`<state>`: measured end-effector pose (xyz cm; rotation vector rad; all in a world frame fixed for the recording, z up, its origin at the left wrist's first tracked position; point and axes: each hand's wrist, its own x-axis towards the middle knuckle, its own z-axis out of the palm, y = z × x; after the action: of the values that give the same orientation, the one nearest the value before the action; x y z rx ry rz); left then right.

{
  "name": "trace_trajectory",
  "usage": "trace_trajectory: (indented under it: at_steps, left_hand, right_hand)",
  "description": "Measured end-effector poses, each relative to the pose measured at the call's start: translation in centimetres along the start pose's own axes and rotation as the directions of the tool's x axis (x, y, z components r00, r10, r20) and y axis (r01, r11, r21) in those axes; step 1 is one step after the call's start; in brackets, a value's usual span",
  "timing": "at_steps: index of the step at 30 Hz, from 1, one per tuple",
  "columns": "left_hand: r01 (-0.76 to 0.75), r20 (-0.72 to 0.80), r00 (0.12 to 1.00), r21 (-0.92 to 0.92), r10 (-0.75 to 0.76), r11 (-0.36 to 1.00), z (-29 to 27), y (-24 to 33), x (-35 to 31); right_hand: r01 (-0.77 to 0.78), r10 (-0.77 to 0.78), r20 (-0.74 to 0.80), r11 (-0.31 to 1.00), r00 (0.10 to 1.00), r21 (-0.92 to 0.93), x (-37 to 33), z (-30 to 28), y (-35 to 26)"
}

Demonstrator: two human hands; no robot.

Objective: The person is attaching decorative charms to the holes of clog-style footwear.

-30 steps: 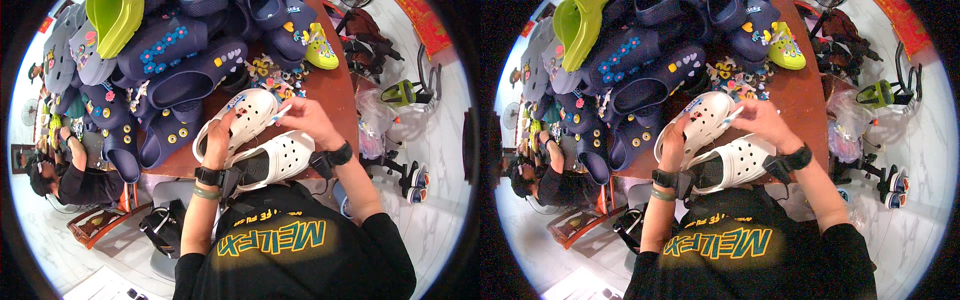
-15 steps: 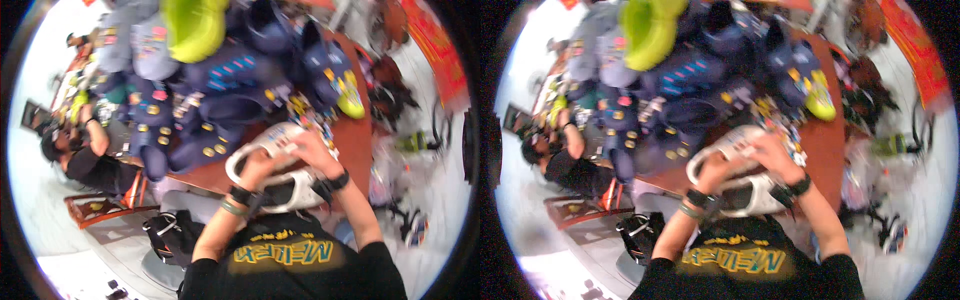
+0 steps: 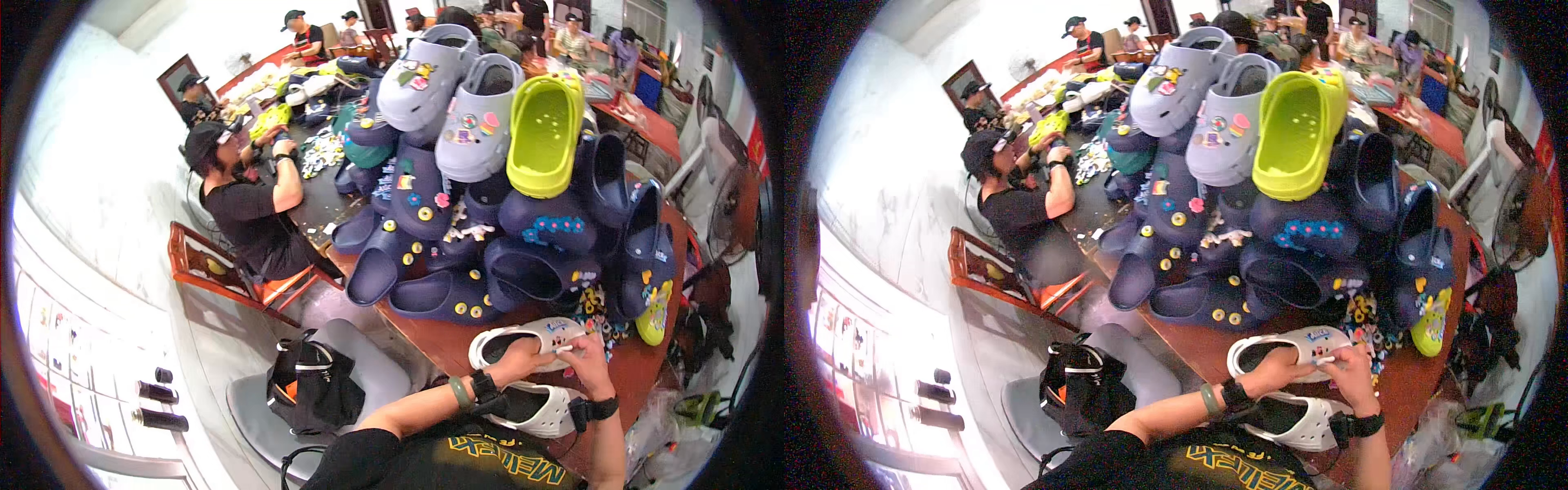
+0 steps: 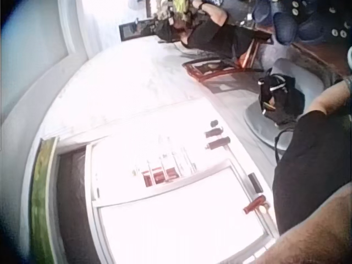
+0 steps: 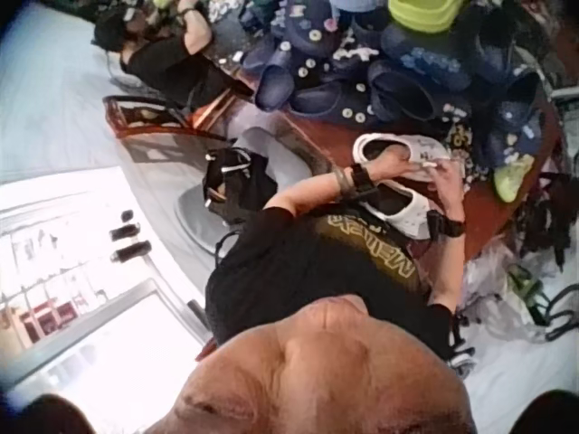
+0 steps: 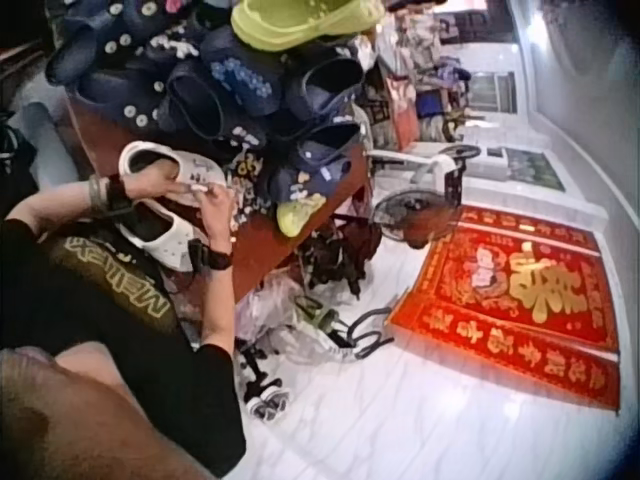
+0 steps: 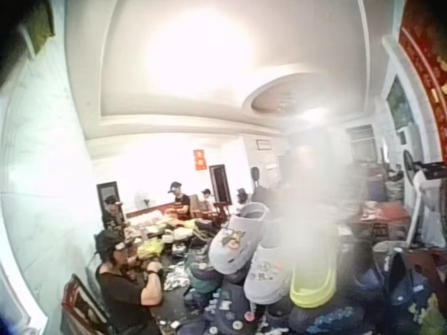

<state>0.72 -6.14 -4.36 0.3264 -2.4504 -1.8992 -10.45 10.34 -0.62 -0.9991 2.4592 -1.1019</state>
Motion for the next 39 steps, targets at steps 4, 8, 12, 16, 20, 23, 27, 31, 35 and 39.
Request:
trace_trajectory:
  at_steps: [4, 8, 12, 16, 20, 23, 27, 31, 35, 39]
  left_hand:
    - [-0.077, -0.019, 0.997, -0.033, 0.076, 0.997, 0.6, -1.4, 0.8]
    - [-0.067, 0.016, 0.997, -0.14, 0.07, 0.988, 0.1, -0.3, 0.5]
    - [-0.005, 0.121, 0.992, -0.12, 0.02, 0.993, -1.5, 2.8, -0.3]
    - [-0.125, 0.012, 0.992, -0.036, 0.126, 0.991, -0.4, 0.1, 0.2]
    - [-0.165, 0.023, 0.986, -0.017, 0.165, 0.986, -0.2, 0.3, 0.5]
    - [-0.084, 0.02, 0.996, 0.003, 0.084, 0.996, -0.8, 1.6, 0.2]
    - [-0.073, 0.006, 0.997, 0.142, 0.073, 0.987, -0.2, 0.5, 0.8]
    - [-0.124, -0.03, 0.991, 0.125, 0.129, 0.984, 2.3, -3.8, 2.3]
    - [-0.141, -0.021, 0.99, -0.004, 0.141, 0.99, 2.0, -3.0, 1.6]
    - [-0.086, 0.042, 0.995, -0.152, 0.093, 0.985, 1.1, -1.3, 0.9]
  right_hand:
    - [-0.005, -0.023, 0.189, 0.989, 0.982, 0.147, 1.5, -1.9, -3.0]
    - [0.261, -0.252, 0.218, 0.965, 0.943, -0.011, 2.4, -1.4, 0.6]
    - [0.272, -0.269, 0.156, 0.962, 0.95, 0.001, 1.3, -1.1, 0.3]
    - [0.057, -0.093, 0.235, 0.987, 0.967, 0.153, 1.6, -1.5, -1.9]
    - [0.088, -0.058, 0.287, 0.992, 0.956, -0.093, 2.6, -0.6, 3.5]
    - [0.025, 0.019, 0.313, 0.991, 0.95, -0.135, 3.0, -0.8, 1.8]
    - [0.13, -0.066, 0.303, 0.972, 0.951, -0.197, 3.8, -0.6, 0.8]
    - [-0.005, 0.04, 0.339, 0.995, 0.94, -0.102, 3.7, -0.6, 1.4]
    - [-0.164, 0.068, 0.378, 0.959, 0.923, 0.229, 3.1, -0.9, 1.5]
    - [0.317, -0.324, 0.122, 0.946, 0.938, 0.075, 1.8, -1.4, -0.1]
